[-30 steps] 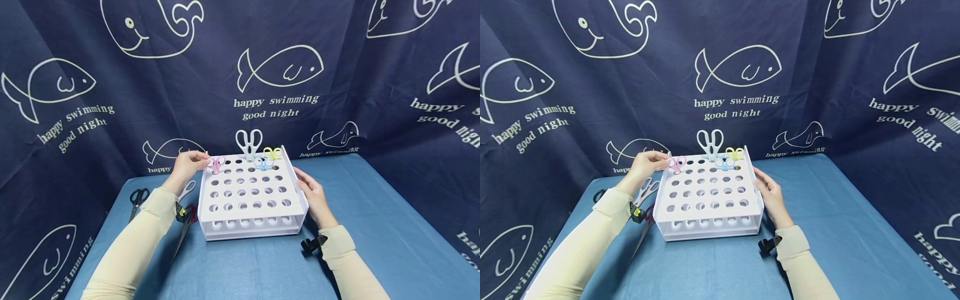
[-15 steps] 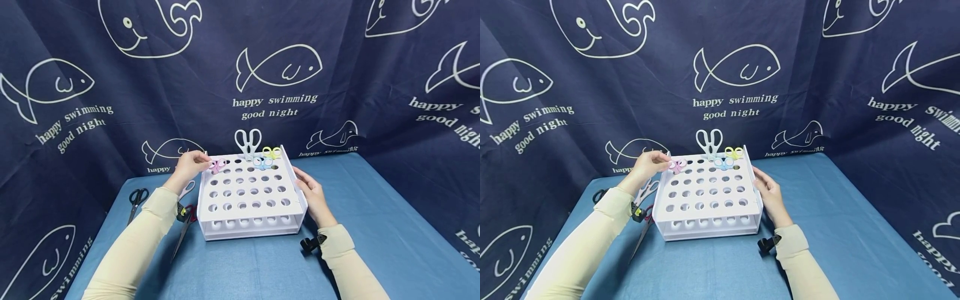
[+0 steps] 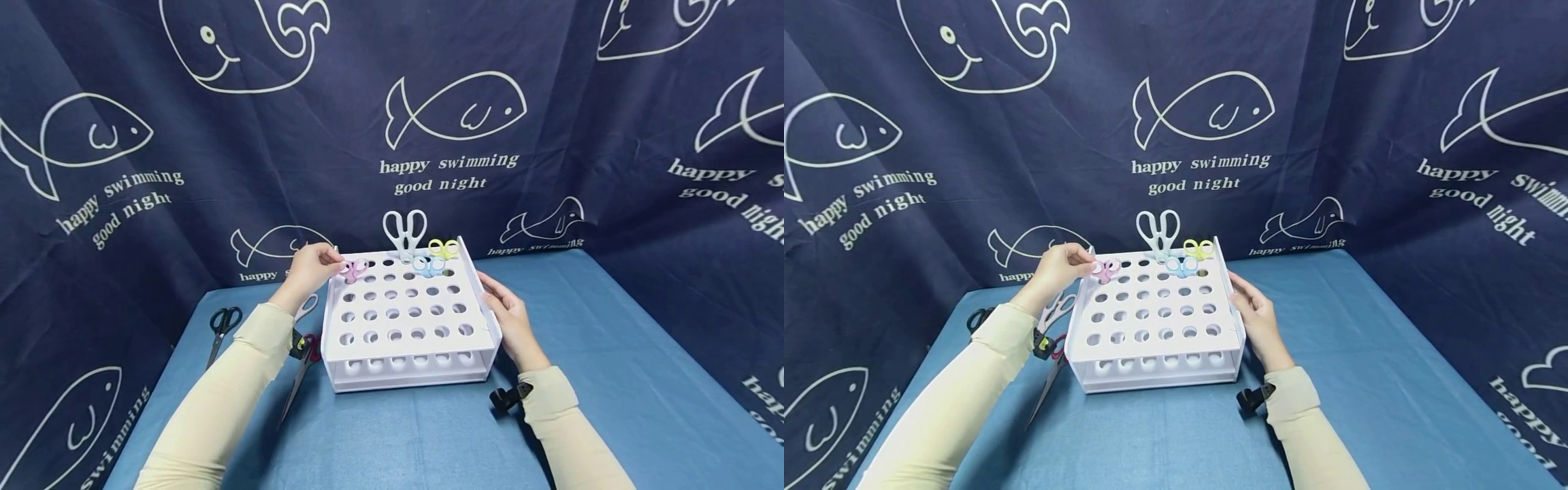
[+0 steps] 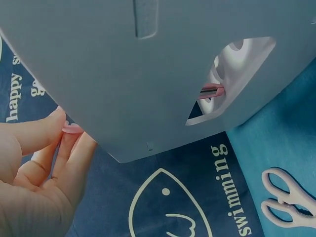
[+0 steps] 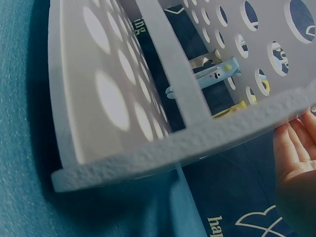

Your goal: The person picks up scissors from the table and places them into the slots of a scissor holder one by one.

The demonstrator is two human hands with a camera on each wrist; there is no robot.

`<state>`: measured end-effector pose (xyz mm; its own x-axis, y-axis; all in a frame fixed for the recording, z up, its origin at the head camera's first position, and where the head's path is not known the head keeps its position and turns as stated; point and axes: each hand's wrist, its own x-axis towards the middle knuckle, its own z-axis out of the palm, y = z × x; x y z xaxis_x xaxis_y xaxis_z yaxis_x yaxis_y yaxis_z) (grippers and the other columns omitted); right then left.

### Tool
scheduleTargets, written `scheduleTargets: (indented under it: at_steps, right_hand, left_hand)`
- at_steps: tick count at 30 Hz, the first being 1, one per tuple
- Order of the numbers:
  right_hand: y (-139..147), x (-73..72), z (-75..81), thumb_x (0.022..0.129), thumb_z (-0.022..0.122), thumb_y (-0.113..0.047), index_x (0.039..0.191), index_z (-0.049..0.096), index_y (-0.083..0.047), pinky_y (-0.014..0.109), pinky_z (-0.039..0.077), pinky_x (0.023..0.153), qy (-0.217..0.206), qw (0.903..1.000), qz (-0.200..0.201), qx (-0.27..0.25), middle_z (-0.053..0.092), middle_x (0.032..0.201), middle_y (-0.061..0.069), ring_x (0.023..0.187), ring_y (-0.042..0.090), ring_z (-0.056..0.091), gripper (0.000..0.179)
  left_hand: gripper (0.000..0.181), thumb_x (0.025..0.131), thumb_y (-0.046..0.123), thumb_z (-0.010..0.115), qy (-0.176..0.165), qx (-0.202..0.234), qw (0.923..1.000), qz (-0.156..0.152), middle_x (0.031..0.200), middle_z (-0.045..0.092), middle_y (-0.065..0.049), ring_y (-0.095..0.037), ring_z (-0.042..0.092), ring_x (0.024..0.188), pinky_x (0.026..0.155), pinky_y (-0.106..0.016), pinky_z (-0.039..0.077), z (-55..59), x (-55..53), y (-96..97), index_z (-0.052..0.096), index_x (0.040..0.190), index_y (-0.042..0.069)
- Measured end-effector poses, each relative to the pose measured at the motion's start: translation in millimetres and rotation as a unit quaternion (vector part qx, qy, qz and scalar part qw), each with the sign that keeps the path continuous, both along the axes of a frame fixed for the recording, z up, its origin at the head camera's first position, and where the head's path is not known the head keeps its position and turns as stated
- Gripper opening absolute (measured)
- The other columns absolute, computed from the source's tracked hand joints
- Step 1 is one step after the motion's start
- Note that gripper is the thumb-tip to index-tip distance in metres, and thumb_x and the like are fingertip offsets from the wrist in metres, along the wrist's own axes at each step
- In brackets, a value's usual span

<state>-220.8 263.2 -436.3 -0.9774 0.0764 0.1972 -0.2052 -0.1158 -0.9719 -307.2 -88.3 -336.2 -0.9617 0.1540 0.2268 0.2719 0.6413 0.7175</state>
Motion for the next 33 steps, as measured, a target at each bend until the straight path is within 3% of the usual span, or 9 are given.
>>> scheduleTargets:
  at_steps: [14,21,33]
  right_hand:
    - [0.0,0.2,0.6,0.100,0.053,-0.021,0.146,0.042,-0.002,0.017,0.054,0.086,0.004,1.0000,0.003,-0.002,0.055,0.137,0.002,0.110,0.004,0.059,0.051]
    - [0.3,0.2,0.6,0.100,0.054,-0.022,0.145,0.042,-0.003,0.016,0.053,0.086,0.004,1.0000,-0.002,0.003,0.055,0.136,0.000,0.110,0.005,0.059,0.051]
    - [0.0,0.6,0.8,0.100,0.053,-0.020,0.145,0.042,-0.003,0.016,0.053,0.086,0.003,1.0000,-0.002,0.001,0.055,0.137,0.000,0.111,0.004,0.058,0.050]
  left_hand:
    - [0.008,0.085,0.006,0.071,0.011,-0.016,0.9998,-0.001,0.086,0.071,-0.014,-0.023,0.064,0.077,0.067,-0.026,0.052,1.3,0.1,-1.2,0.070,0.090,0.000]
    - [0.005,0.085,0.004,0.071,0.001,-0.030,0.9994,0.017,0.087,0.070,-0.014,-0.023,0.062,0.079,0.068,-0.028,0.051,5.5,2.7,-0.3,0.070,0.089,0.000]
    - [0.007,0.085,0.006,0.072,0.017,-0.037,0.9987,0.030,0.088,0.072,-0.016,-0.026,0.065,0.081,0.071,-0.033,0.053,5.3,3.5,-0.6,0.070,0.088,0.000]
